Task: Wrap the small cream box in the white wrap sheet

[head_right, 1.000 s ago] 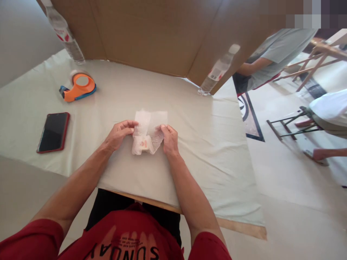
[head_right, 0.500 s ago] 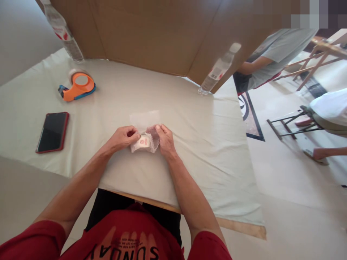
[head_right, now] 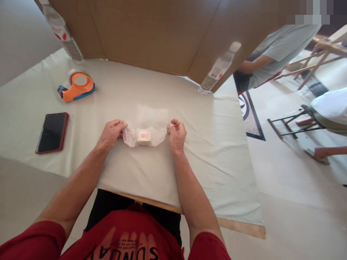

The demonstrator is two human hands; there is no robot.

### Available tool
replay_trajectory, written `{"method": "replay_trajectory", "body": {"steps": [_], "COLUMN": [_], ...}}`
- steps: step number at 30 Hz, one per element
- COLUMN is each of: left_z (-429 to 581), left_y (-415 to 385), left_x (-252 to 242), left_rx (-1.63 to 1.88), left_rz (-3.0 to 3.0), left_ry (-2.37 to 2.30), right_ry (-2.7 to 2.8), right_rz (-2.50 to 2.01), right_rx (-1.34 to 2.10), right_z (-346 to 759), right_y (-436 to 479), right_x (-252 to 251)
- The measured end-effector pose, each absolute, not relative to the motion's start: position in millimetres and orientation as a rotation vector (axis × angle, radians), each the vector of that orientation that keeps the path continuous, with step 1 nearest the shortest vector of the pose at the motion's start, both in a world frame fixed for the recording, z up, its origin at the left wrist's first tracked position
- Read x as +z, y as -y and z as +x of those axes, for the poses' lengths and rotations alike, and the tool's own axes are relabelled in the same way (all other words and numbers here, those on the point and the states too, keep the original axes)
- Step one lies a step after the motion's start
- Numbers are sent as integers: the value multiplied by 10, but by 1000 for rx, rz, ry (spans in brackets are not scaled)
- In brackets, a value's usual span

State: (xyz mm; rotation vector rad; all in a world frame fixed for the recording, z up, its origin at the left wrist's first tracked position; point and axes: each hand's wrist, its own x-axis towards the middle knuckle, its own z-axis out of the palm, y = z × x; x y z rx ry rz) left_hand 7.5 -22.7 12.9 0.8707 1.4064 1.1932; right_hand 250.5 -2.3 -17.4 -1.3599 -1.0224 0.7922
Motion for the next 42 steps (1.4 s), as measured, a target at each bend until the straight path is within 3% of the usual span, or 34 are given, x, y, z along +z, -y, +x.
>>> {"method": "replay_trajectory", "body": {"steps": [4,10,15,19,25,28,33,39,42], "left_z": [59,80,120,120,9,-42,-33,14,39], "left_y": [227,296,342,363,369,361,360,347,350], "left_x": [95,140,119,139,281,335,324,221,170], "left_rx": [1255,1544,1272,912,989,864,581,845,803], "left_rz": [1085,1730,2102,1930,1589,1400,1374,1807,1899], "left_ry": [-1561,-1705,-1462,-1477,-1295,-1179,-1334,-1427,-1361], "right_ry": [1253,1701,1697,1570,1663,1814,1707,1778,1880], "right_rz": [-1290,-1168,-1260,-1204,-1016,-1076,-1192,-1159,-1135], "right_rx": [565,679,783,1046,1626,1832,1484,1202,1199], "right_z": [2466,2287,2293,2351,2575,2651,2628,2477,2370], "right_y": [146,317,258,266,312,292,227,234,275], "right_x": [-2,141,71,121,330,343,219,173,157]}}
